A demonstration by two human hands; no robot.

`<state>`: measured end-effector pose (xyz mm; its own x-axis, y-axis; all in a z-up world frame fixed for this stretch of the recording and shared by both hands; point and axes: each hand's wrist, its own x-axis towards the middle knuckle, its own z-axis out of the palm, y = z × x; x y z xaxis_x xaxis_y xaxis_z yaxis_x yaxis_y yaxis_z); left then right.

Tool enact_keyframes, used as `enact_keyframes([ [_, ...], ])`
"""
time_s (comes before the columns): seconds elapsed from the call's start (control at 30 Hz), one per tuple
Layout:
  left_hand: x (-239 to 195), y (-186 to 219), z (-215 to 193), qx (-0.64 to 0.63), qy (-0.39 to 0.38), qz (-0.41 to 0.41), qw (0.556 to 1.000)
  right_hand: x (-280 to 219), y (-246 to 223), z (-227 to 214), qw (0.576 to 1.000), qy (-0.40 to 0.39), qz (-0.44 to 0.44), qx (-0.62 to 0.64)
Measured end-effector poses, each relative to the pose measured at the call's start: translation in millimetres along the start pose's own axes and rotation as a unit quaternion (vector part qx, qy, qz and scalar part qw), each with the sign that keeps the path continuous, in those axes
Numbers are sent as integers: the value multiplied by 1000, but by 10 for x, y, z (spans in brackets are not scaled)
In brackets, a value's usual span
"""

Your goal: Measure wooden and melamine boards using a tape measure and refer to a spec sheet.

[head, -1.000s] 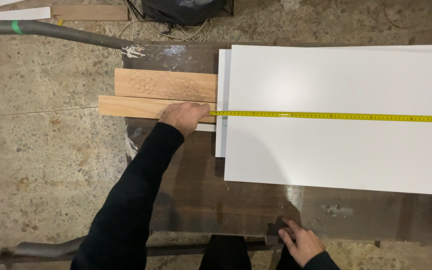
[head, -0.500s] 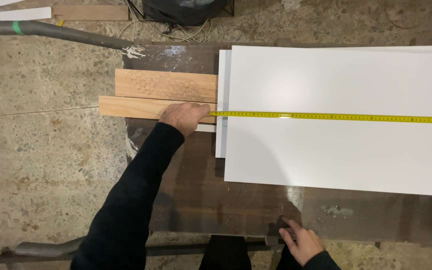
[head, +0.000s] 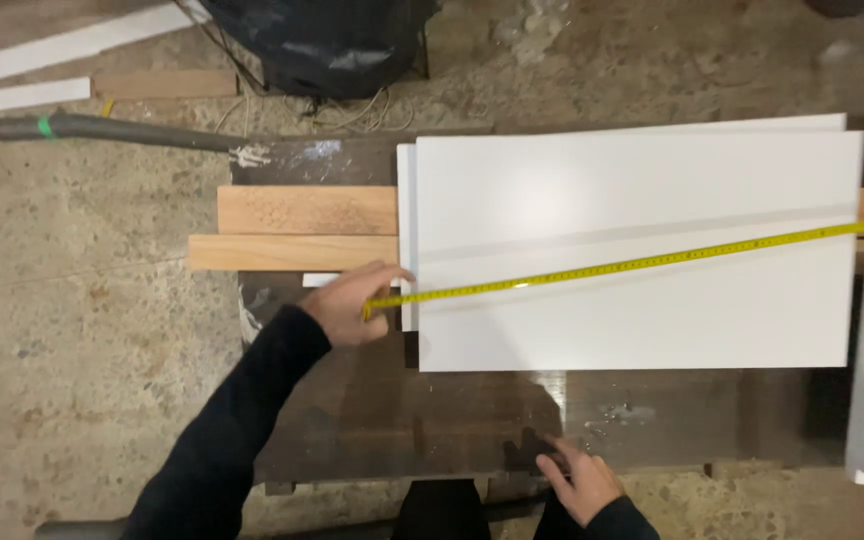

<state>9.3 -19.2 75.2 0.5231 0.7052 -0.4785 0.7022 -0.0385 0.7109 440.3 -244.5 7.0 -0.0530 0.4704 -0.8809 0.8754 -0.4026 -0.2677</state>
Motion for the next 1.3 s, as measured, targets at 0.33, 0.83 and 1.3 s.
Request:
enact_keyframes([
  [0.33,-556,1520,847,-272,-67,143,949,-893,-681,-992,663,157,-382,625],
  [0.83,-1077,290,1881,-91,318,-229,915,-432,349,-416,967,75,-48,240],
  [1.3,689,205,1206,111,412,-163,890,1219,429,-915,582,164,-17,796],
])
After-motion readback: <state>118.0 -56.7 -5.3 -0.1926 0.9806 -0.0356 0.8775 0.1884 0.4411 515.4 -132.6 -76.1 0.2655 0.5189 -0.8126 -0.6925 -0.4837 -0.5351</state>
